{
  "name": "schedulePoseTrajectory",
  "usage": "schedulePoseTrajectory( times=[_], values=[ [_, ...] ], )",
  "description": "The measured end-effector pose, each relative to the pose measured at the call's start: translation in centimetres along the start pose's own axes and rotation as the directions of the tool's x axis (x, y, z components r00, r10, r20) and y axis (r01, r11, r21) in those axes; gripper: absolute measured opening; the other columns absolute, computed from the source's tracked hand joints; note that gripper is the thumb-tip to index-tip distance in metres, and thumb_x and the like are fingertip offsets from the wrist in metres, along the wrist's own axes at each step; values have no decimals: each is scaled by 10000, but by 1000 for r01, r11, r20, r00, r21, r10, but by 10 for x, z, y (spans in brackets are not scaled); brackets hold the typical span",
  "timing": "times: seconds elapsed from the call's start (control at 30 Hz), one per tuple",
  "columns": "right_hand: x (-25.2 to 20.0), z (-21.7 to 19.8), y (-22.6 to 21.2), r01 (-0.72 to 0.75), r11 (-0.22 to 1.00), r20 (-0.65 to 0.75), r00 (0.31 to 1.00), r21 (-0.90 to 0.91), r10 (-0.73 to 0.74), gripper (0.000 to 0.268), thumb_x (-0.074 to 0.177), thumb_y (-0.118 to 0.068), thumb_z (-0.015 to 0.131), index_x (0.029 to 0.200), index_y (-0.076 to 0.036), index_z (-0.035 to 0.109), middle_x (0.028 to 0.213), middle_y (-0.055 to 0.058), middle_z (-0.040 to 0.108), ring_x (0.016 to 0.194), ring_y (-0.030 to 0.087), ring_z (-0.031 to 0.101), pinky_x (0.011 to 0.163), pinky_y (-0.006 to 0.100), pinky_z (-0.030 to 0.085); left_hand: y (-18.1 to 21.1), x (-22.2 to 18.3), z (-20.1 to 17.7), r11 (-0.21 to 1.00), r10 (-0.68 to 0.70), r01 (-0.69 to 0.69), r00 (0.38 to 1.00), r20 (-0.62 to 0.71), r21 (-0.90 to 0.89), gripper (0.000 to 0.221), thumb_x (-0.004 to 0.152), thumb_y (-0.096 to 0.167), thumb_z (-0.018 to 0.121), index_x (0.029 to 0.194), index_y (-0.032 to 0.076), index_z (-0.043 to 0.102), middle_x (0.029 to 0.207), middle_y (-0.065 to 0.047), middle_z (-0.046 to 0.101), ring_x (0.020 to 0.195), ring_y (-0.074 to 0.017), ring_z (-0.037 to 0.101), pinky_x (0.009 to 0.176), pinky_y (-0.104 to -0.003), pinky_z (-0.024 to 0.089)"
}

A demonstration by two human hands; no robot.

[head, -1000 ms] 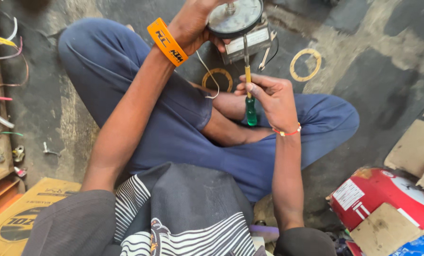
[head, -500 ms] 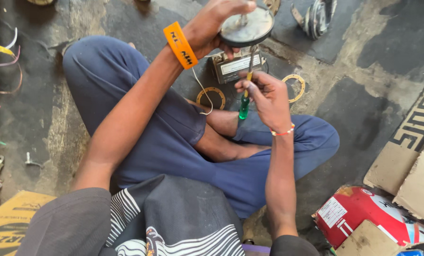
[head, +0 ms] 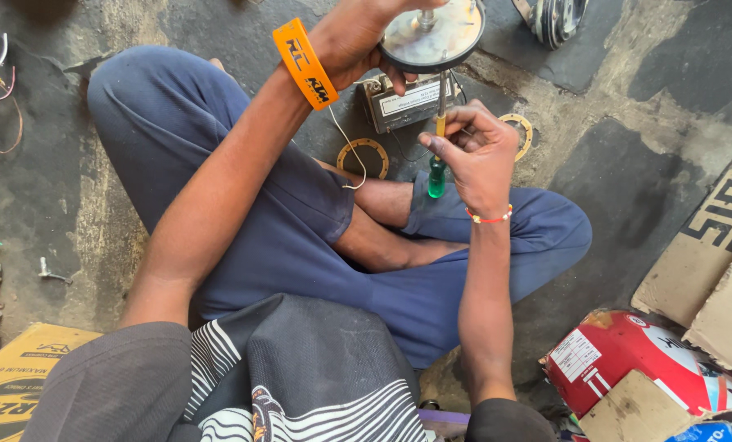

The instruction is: The person sits on the floor and uses a screwdriver to disassemble and reassemble a circular electrical component, likely a speaker or motor. They remove a cover, adjust internal parts, and reattach the cover, handling the component and tools with both hands.

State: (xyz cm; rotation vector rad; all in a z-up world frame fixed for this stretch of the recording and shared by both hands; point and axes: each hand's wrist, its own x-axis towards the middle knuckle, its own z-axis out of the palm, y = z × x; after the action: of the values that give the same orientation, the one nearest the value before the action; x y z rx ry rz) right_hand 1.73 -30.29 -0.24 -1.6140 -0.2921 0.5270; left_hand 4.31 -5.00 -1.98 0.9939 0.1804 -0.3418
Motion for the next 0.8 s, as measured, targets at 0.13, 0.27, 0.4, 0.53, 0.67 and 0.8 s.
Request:
schedulePoseTrajectory(
  times=[0.13, 0.27, 0.4, 0.53, 0.67, 0.8],
  values=[
    [-2, 5, -1, -11, 1000, -8, 1000, 14, 11, 284, 860, 174, 787, 1088, 68, 655, 976, 36, 637, 887, 78, 648, 817, 215, 560, 3, -2, 4, 1000, -12, 12, 1000, -7, -3, 537, 938, 413, 726, 1206, -44, 640, 848, -120, 714, 639, -185, 731, 524, -321, 628],
    [-2, 9, -8, -96, 992, -1, 995, 81, 96, 344, 933, 104, 683, 1259, 44, 591, 1006, 78, 713, 942, 116, 703, 876, 241, 583, 9, -4, 6, 1000, 18, -17, 1000, 4, -17, 509, 928, 400, 726, 1203, -17, 633, 902, -105, 720, 705, -187, 753, 549, -334, 647],
    [-5, 11, -8, -38, 993, 119, 993, 107, 25, 237, 1068, 22, 553, 1302, 60, 558, 1088, 99, 714, 1013, 148, 698, 933, 273, 565, 11, -7, 9, 989, -22, 14, 998, -50, -150, 430, 877, 306, 775, 1174, 22, 644, 980, -51, 725, 846, -179, 781, 652, -359, 683],
    [-9, 5, -2, -35, 999, 111, 993, 41, 30, 231, 1119, -31, 518, 1324, 48, 591, 1058, 88, 686, 940, 131, 640, 879, 261, 537, 16, -10, 8, 974, 23, -23, 1000, -4, -223, 383, 898, 205, 810, 1170, -27, 673, 1048, -84, 739, 952, -200, 773, 800, -401, 697],
    [-7, -11, -2, -33, 999, 30, 999, -20, 33, 274, 1136, -88, 486, 1361, 27, 592, 1021, 75, 672, 861, 108, 606, 803, 242, 529, 21, -16, 9, 968, 53, -36, 997, 64, -247, 376, 904, 151, 815, 1182, -69, 690, 1105, -142, 766, 1001, -213, 780, 868, -387, 683],
    [-2, -12, -5, -100, 945, -69, 990, 310, 127, 287, 1134, -108, 496, 1382, 17, 568, 989, 64, 652, 803, 100, 591, 679, 240, 497, 16, -16, 11, 974, 161, -143, 982, 94, -174, 401, 865, 75, 874, 1179, -54, 661, 1087, -140, 753, 961, -200, 772, 868, -368, 678]
  ],
)
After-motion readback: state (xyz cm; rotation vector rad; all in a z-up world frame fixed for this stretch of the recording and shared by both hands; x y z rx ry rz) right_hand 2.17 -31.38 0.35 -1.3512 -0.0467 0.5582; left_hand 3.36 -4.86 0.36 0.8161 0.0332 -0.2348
